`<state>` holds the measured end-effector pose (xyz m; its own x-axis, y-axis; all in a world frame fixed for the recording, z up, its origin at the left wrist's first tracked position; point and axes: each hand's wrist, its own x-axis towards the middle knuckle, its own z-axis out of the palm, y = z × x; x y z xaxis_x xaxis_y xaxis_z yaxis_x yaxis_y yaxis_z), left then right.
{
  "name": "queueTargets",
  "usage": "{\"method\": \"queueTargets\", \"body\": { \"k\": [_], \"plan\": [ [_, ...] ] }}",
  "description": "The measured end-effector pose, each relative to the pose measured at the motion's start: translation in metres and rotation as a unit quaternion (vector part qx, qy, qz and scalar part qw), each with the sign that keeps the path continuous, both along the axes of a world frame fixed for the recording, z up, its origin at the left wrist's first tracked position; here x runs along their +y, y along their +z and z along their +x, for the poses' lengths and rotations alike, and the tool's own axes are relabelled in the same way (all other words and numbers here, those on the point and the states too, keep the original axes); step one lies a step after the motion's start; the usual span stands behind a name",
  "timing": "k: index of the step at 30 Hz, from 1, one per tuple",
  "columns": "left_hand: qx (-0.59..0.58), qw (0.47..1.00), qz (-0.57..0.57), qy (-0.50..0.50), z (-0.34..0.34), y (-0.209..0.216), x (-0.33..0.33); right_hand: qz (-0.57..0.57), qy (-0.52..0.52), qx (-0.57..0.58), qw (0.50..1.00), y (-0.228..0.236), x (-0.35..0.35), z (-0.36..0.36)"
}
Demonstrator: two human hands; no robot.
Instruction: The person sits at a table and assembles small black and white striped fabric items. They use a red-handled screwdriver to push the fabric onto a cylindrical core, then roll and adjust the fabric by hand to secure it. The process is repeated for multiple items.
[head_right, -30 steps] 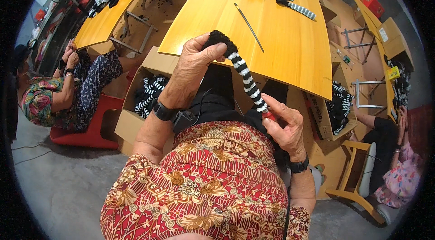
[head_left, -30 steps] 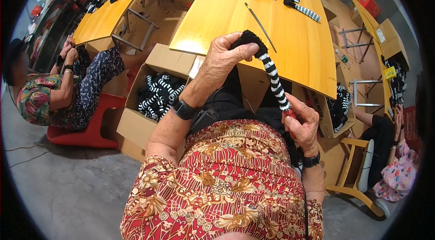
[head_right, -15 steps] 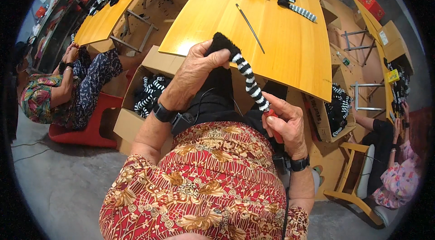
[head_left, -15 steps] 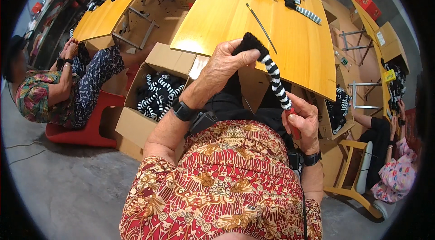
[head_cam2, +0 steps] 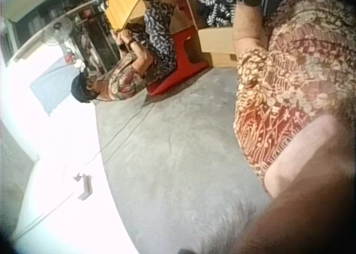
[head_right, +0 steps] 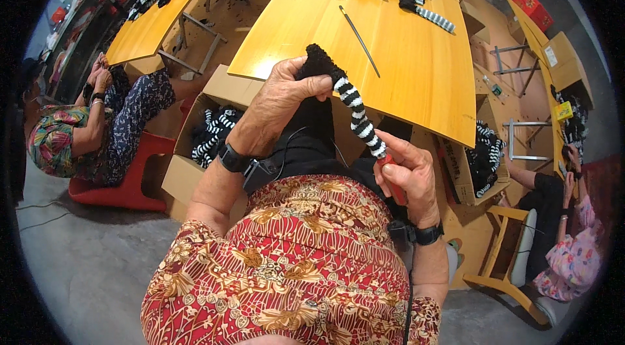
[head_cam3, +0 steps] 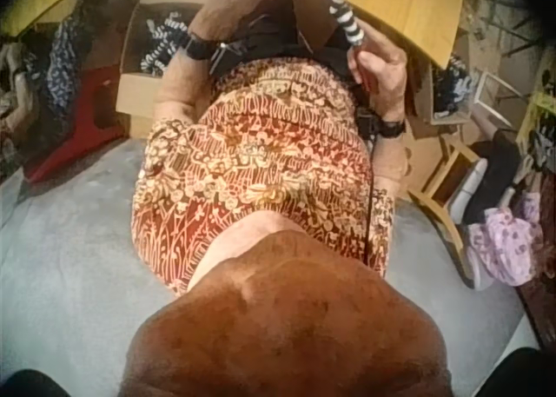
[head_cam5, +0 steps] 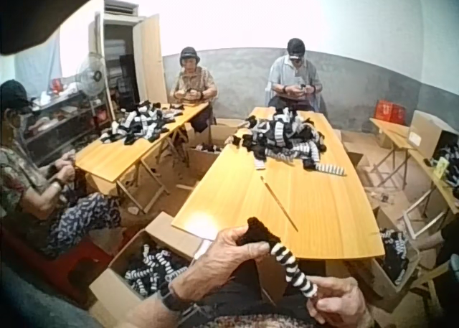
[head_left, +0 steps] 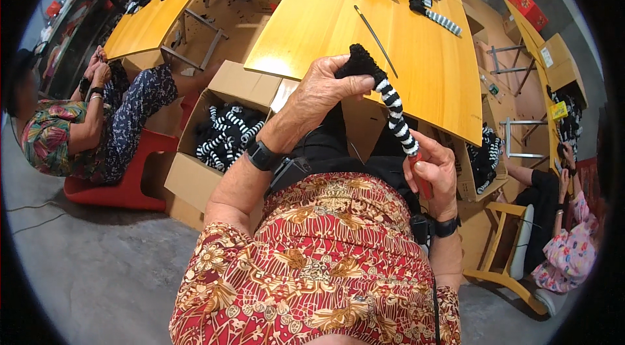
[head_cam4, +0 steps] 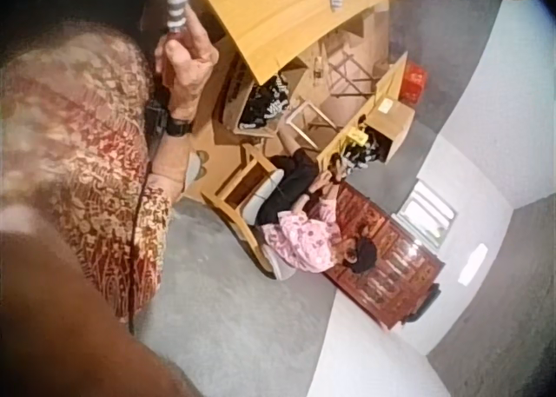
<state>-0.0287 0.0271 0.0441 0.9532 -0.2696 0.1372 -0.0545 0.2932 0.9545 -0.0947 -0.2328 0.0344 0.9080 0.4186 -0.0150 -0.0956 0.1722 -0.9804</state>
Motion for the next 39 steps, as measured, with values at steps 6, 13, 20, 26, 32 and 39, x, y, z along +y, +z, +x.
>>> {"method": "queueTargets", "body": {
  "k": [6,13,20,26,32,39],
  "plan": [
    [0.05,0.988,-0.139,0.034,-0.002,-0.012,0.001,-0.29,-0.08,-0.403,0.864,0.009,0.003,-0.002],
    [0.06,0.988,-0.137,0.038,-0.005,-0.005,-0.005,-0.38,-0.093,-0.543,0.743,-0.002,0.009,-0.001],
    [0.108,0.952,-0.286,0.015,0.003,-0.019,-0.004,-0.369,-0.101,-0.486,0.786,-0.009,0.006,-0.005],
    [0.107,0.964,-0.238,0.053,0.001,-0.016,-0.014,-0.316,-0.086,-0.35,0.877,-0.007,0.003,-0.011],
    [0.092,0.978,-0.184,0.025,0.003,-0.027,-0.02,-0.275,-0.077,-0.281,0.916,-0.005,0.011,-0.008],
    [0.105,0.958,-0.247,0.097,0.013,-0.029,-0.032,-0.249,-0.102,-0.251,0.93,-0.006,0.023,-0.012]
  ]
}}
